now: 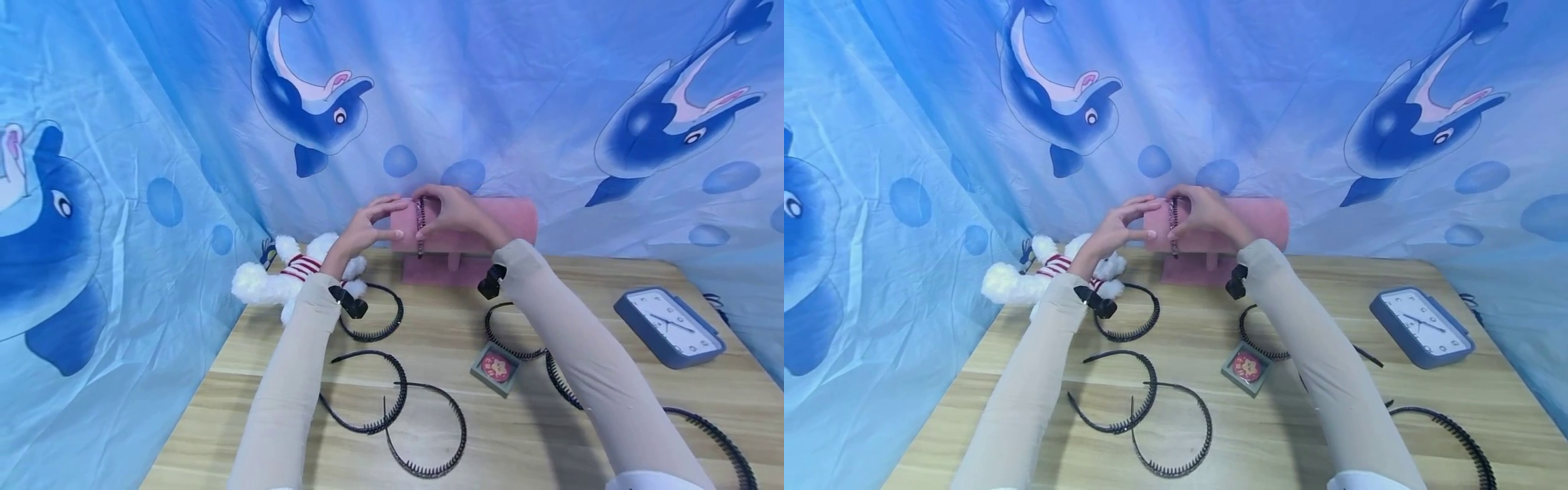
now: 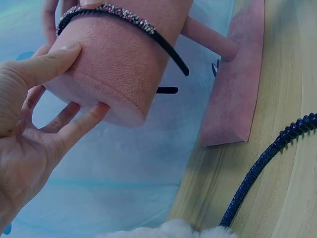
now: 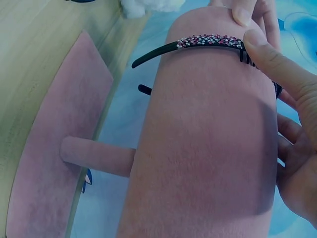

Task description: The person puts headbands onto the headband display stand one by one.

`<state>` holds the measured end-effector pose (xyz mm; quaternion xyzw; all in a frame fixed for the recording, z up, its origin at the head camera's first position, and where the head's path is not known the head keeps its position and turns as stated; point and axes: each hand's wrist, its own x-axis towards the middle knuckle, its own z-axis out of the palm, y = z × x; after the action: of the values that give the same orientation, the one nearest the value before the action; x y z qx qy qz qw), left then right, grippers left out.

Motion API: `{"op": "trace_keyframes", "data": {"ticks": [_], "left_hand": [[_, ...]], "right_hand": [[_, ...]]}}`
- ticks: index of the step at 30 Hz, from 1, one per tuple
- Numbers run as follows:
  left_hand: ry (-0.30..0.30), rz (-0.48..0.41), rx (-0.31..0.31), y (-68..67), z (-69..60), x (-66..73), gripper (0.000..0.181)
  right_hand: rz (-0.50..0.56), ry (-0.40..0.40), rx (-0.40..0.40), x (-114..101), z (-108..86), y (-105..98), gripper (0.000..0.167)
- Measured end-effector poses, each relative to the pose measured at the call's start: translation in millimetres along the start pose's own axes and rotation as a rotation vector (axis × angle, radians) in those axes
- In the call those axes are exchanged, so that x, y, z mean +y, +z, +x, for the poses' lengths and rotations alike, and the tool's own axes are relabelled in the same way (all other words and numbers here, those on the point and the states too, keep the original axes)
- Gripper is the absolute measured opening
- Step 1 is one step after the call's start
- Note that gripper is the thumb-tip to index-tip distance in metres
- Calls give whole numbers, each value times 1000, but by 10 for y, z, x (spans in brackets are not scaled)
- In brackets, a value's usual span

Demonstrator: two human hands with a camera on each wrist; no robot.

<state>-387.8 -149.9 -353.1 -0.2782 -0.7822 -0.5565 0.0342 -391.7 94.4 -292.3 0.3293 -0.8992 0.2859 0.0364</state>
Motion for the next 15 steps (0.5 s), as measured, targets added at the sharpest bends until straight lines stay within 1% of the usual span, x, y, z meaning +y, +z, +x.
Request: {"op": "trace_keyframes", "data": {"ticks": [3,5,9,12,15], "left_hand": [[-15,-10,6,23,0,15,60],[-30,3,10,36,2,26,60],[-46,15,10,52,2,50,61],[-48,5,10,52,-1,59,61],[-51,-11,20,33,-11,58,61]], "right_hand": [[-6,-2,-5,-27,4,4,81],[2,-4,-13,-35,4,0,83],[95,-10,-21,-40,-14,-29,88],[165,-20,-26,-36,-37,-74,88],[178,-25,-31,-38,-81,-144,84]]}}
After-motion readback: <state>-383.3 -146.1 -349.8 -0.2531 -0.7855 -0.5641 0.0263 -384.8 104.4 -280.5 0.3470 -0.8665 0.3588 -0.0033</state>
